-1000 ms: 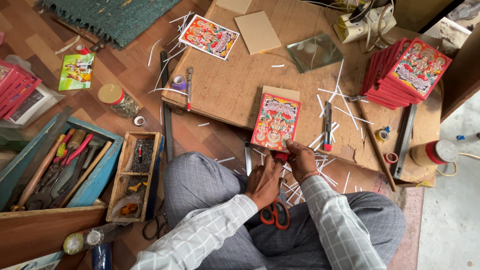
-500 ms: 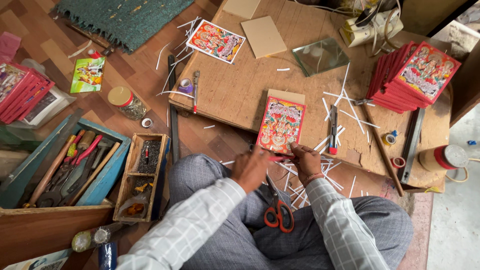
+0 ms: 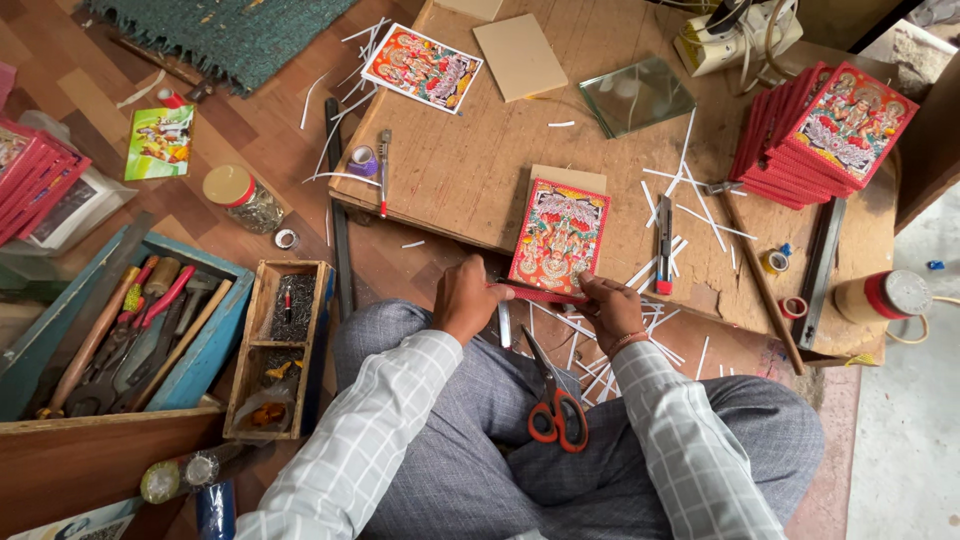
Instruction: The person assembles small cardboard packages by placing a printed image on a cardboard base, wrapping a red ribbon around the edges, and trimming the excess with scissors. The person repeats this process for multiple units, stacking the finished packages on the table.
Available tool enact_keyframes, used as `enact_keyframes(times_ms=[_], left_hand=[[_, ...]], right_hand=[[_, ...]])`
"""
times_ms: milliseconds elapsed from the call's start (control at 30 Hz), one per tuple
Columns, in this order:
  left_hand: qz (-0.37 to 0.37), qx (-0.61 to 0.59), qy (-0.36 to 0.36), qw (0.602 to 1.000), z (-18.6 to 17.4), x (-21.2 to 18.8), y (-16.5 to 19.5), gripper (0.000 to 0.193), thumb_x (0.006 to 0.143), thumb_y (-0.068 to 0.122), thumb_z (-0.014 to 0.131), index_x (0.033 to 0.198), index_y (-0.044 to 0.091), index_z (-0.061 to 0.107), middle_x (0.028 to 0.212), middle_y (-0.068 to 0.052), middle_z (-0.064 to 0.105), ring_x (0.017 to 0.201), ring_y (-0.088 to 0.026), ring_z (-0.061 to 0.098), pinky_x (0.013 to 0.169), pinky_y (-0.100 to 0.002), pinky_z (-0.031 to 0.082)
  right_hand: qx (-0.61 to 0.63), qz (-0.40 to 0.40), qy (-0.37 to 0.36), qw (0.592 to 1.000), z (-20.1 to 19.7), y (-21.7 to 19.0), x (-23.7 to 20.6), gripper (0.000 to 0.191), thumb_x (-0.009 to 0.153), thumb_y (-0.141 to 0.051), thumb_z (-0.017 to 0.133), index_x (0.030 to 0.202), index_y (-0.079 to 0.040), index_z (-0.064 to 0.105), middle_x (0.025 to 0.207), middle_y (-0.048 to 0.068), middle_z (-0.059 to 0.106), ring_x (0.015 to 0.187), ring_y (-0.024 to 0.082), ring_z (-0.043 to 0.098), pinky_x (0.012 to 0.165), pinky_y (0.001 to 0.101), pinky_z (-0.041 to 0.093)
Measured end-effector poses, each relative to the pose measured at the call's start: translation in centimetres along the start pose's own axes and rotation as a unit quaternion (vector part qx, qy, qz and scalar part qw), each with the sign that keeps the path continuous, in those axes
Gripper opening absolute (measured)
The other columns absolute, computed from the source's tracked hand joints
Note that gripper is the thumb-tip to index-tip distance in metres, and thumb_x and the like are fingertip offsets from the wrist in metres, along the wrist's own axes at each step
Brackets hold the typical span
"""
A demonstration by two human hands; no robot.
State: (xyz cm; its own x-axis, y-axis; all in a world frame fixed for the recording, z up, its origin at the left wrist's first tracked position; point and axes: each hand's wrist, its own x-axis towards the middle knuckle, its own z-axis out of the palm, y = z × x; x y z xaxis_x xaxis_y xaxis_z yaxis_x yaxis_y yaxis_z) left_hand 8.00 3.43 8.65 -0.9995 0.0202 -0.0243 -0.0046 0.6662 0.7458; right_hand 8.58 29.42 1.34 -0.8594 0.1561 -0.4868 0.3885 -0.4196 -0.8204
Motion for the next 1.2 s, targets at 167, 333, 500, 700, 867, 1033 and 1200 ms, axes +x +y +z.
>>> enact_keyframes(times_ms=[167, 333, 500, 700, 867, 1033, 1200], left_hand=[[0.031, -0.08, -0.002, 0.996, 1.0, 0.4, -0.9, 0.031, 0.071, 0.02, 0.085, 0.093, 0.004, 0.073, 0.084, -0.015, 0.075, 0.08, -0.03, 0.074, 0.07, -0.04, 0.057], [0.04, -0.062, -0.023, 0.997, 1.5, 1.1, -2.4, 0.02, 0.075, 0.023, 0.084, 0.089, 0.009, 0.079, 0.084, -0.013, 0.076, 0.079, -0.028, 0.074, 0.07, -0.04, 0.056], [0.066, -0.075, -0.022, 0.995, 1.6, 1.5, -3.0, 0.016, 0.08, 0.023, 0.079, 0.085, 0.008, 0.078, 0.084, -0.012, 0.076, 0.078, -0.029, 0.073, 0.069, -0.042, 0.054], [0.111, -0.053, 0.003, 0.992, 1.5, 1.9, -3.2, 0.017, 0.084, 0.024, 0.076, 0.083, 0.007, 0.077, 0.085, -0.013, 0.073, 0.081, -0.034, 0.07, 0.07, -0.046, 0.052], [0.112, -0.032, -0.007, 0.993, 1.4, 2.0, -3.0, 0.02, 0.085, 0.026, 0.076, 0.081, 0.006, 0.076, 0.084, -0.014, 0.073, 0.081, -0.035, 0.069, 0.07, -0.048, 0.051], [0.093, -0.037, -0.028, 0.995, 1.2, 2.1, -2.7, 0.02, 0.087, 0.026, 0.074, 0.082, 0.007, 0.077, 0.083, -0.013, 0.074, 0.08, -0.034, 0.07, 0.069, -0.047, 0.051], [0.088, -0.041, -0.027, 0.995, 1.2, 2.2, -2.5, 0.02, 0.087, 0.027, 0.074, 0.082, 0.008, 0.077, 0.081, -0.013, 0.074, 0.078, -0.033, 0.071, 0.067, -0.045, 0.051]], right_hand=[[-0.062, -0.118, 0.059, 0.989, 0.2, 0.9, -2.5, 0.024, 0.091, -0.006, 0.064, 0.112, 0.005, 0.069, 0.102, 0.012, 0.075, 0.087, 0.018, 0.075, 0.081, 0.0309, 0.062], [-0.227, -0.302, 0.037, 0.925, 0.8, 2.8, -4.0, 0.036, 0.083, 0.008, 0.066, 0.119, 0.004, 0.065, 0.109, 0.01, 0.075, 0.097, 0.014, 0.072, 0.086, 0.0269, 0.057], [-0.233, -0.287, 0.092, 0.925, 0.9, 4.0, -3.1, 0.023, 0.087, 0.007, 0.075, 0.109, 0.001, 0.072, 0.099, 0.007, 0.076, 0.088, 0.012, 0.069, 0.08, 0.0258, 0.056], [-0.177, -0.291, 0.073, 0.937, 0.2, 4.3, -2.0, 0.008, 0.09, 0.004, 0.077, 0.096, 0.002, 0.075, 0.089, 0.002, 0.073, 0.079, 0.008, 0.062, 0.071, 0.0241, 0.052], [-0.153, -0.257, 0.076, 0.951, 0.3, 3.8, -2.0, 0.009, 0.087, 0.004, 0.078, 0.095, 0.002, 0.074, 0.085, 0.001, 0.073, 0.073, 0.007, 0.061, 0.065, 0.0234, 0.049], [-0.136, -0.243, 0.069, 0.958, 0.4, 3.4, -2.1, 0.009, 0.087, 0.004, 0.077, 0.095, 0.003, 0.074, 0.088, 0.004, 0.074, 0.077, 0.008, 0.065, 0.07, 0.0231, 0.053], [-0.129, -0.229, 0.069, 0.962, 0.5, 3.1, -2.1, 0.009, 0.087, 0.005, 0.076, 0.095, 0.004, 0.074, 0.089, 0.006, 0.074, 0.079, 0.01, 0.067, 0.071, 0.0238, 0.054]])
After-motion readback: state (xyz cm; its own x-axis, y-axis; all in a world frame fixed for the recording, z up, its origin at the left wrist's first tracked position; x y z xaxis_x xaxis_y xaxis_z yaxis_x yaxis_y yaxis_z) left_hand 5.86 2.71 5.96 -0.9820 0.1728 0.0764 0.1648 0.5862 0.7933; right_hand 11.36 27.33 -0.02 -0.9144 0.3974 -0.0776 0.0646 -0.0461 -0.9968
